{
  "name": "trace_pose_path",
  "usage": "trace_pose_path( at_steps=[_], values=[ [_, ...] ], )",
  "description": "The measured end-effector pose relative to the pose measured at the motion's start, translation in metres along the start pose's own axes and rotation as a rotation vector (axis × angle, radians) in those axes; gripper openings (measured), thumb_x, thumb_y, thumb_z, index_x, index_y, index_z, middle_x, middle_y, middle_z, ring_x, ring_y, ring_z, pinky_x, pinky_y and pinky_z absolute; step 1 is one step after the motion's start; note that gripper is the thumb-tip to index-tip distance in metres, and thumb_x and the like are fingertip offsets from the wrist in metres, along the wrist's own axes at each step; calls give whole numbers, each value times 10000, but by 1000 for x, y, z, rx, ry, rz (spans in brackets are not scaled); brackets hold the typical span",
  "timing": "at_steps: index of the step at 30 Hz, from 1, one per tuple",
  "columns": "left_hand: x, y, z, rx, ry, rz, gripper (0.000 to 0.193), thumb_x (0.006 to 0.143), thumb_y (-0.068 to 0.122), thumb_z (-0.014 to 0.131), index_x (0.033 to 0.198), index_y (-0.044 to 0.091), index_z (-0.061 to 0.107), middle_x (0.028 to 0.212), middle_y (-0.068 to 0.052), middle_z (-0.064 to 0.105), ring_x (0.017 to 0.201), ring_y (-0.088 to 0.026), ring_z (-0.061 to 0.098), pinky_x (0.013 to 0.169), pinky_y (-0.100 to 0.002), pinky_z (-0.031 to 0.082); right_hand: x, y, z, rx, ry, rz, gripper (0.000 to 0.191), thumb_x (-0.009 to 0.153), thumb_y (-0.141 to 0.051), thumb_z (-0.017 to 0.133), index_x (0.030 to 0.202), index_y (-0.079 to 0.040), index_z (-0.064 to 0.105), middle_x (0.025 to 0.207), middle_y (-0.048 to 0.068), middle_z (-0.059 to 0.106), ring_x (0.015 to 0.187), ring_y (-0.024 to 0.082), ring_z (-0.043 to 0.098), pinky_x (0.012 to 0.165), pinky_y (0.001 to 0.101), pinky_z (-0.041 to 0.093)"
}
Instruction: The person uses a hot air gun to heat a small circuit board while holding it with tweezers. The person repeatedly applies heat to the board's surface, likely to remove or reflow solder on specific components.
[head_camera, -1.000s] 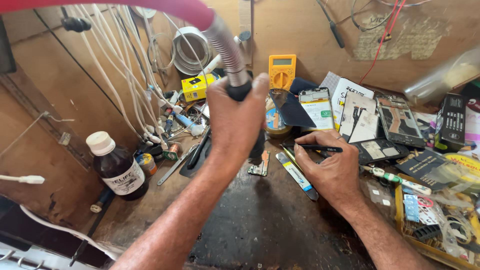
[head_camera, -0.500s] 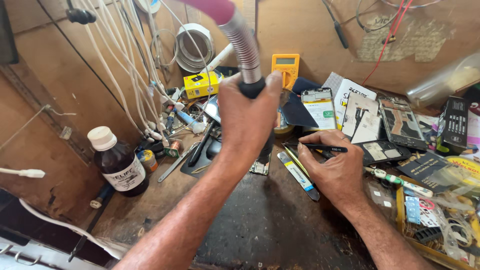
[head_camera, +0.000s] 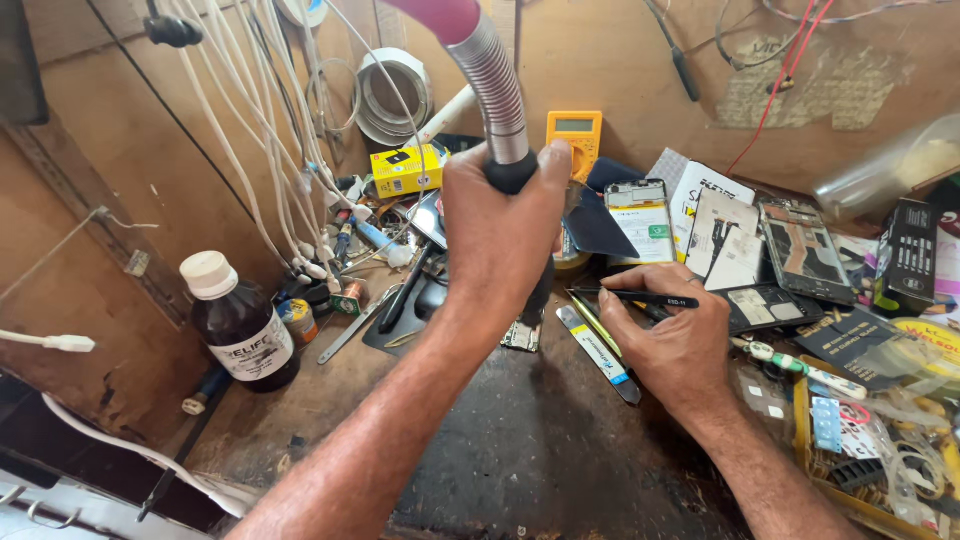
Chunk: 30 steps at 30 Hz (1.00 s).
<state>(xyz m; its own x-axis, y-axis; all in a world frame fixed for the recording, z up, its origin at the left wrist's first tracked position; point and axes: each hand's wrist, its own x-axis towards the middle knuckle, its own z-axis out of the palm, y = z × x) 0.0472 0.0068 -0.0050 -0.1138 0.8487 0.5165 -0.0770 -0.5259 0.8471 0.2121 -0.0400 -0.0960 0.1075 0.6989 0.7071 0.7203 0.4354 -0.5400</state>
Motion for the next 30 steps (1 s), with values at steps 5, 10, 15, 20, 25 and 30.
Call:
trace_pose_path(
  at_steps=[5,10,15,20,25,30],
  values=[
    [7,1,-14,-4,41,4,297,900,196,692,655,46,618,506,12,586,389,-73,551,352,-284,426,1,1,1,7,6,4,168,822,-131,786,961,-37,779,954,113,764,914,194,724,833,324,549],
    [-2,-2,-9,34,17,-29,311,906,205,695,653,46,606,497,6,584,384,-69,555,357,-281,443,-1,0,1,22,-18,0,162,835,-141,778,960,-39,776,972,108,766,932,188,726,839,314,559],
    [6,-3,-3,10,40,40,313,918,216,694,667,56,599,516,13,583,404,-60,541,365,-275,415,0,-2,-1,-1,-2,-9,162,826,-129,783,957,-34,779,955,110,768,925,201,723,839,333,546],
    [6,-5,-11,-1,56,-18,315,901,209,707,648,49,609,503,11,587,392,-73,550,369,-286,432,-1,-2,-1,14,-12,11,164,824,-138,786,955,-40,776,959,110,759,911,197,727,822,324,556],
    [3,-7,1,39,48,-15,307,886,215,709,635,65,613,494,15,589,390,-71,573,368,-282,460,0,-3,1,1,-2,-11,155,825,-128,784,950,-36,773,953,114,760,912,204,726,828,329,554],
    [12,-8,-9,-27,36,12,318,899,205,698,634,63,593,494,4,572,384,-78,549,359,-284,423,0,-3,0,19,-1,-12,159,828,-126,784,954,-30,771,963,120,759,924,211,724,830,331,548]
  ],
)
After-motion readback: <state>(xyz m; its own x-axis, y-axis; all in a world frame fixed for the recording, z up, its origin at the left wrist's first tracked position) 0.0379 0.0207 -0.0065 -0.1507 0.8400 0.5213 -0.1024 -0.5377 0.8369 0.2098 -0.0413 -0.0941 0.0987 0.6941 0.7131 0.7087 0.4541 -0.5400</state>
